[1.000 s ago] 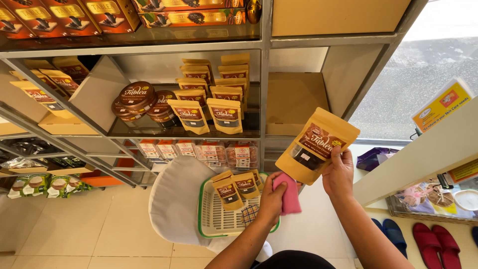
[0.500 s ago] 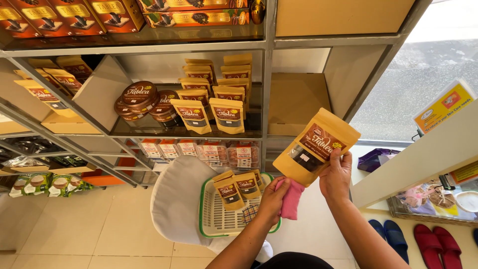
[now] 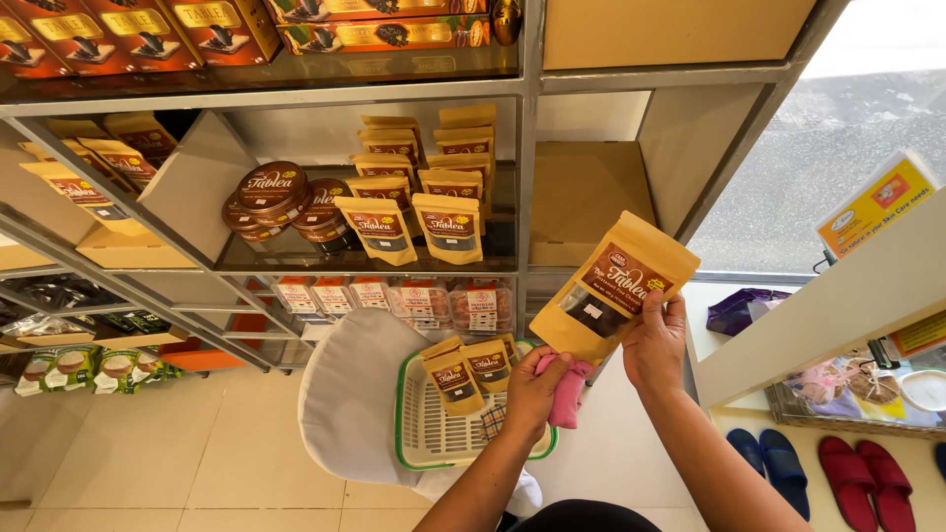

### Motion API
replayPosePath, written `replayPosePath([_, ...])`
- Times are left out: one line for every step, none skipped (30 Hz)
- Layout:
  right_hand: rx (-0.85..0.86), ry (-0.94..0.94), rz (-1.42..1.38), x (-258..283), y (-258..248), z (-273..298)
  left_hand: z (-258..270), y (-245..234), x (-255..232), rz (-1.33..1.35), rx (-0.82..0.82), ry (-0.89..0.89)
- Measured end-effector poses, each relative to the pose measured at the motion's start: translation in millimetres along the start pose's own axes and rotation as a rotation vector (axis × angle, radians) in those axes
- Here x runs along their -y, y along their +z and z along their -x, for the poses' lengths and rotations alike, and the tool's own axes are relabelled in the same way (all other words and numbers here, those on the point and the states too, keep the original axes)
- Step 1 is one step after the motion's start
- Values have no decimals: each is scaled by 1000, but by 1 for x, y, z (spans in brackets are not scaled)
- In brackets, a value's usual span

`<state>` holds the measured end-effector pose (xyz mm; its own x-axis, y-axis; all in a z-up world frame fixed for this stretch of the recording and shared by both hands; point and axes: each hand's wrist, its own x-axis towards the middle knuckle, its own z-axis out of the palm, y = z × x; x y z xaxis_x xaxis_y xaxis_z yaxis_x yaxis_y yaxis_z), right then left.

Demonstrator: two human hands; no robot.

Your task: Wiping down packaged food items with a cloth and organizing them on grocery store shelves.

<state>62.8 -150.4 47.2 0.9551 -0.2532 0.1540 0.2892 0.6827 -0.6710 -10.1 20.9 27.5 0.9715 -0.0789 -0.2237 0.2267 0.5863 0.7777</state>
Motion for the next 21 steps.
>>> replayPosePath([1,1,0,0,2,0,-2,-2,1,0,-1,1])
replayPosePath([-1,14,3,1,4,0,-2,-5,2,-11,3,0])
replayPosePath([-4,27,6,1,5,0,-3,-7,3,-22,6,-1])
replayPosePath([-3,27,6,0,3,-2,-6,-11,5,-21,5,0])
replayPosePath([-8,21,7,-1,2,-4,-9,-15,7,-27,18,0])
replayPosePath([-13,15,8,-2,0,-7,-11,-19,8,-31,30,0])
replayPosePath([-11,16,8,0,1,-8,-13,-24,6,-30,29,1])
replayPosePath([-11,23,4,2,2,-8,-14,-29,4,-59,23,-24])
replayPosePath([-11,30,0,4,2,-9,-16,-33,2,-88,17,-48])
replayPosePath([-10,28,1,4,0,-10,-21,-44,3,-87,18,-48])
replayPosePath([13,-4,10,4,-1,-12,-27,-54,3,-166,-8,54])
replayPosePath([34,-35,19,3,-3,-12,-32,-65,4,-246,-36,153])
replayPosePath([33,-35,19,4,-1,-12,-26,-56,-18,-246,-36,152])
replayPosePath([64,-51,55,5,1,-10,-19,-46,-39,-428,-58,282])
replayPosePath([94,-67,91,5,3,-9,-12,-38,-60,-611,-80,412])
replayPosePath([93,-65,94,4,8,-6,-10,-31,-71,-609,-81,410])
replayPosePath([100,-56,131,3,12,-4,-8,-25,-81,-761,-67,625])
replayPosePath([110,-51,169,3,17,-3,-7,-19,-93,-910,-47,844])
replayPosePath([112,-52,171,-2,17,-2,-9,-17,-92,-908,-48,845])
replayPosePath([109,-45,179,-6,15,1,-11,-15,-91,-962,-39,793])
replayPosePath([106,-39,187,-10,13,2,-13,-12,-89,-1015,-29,740])
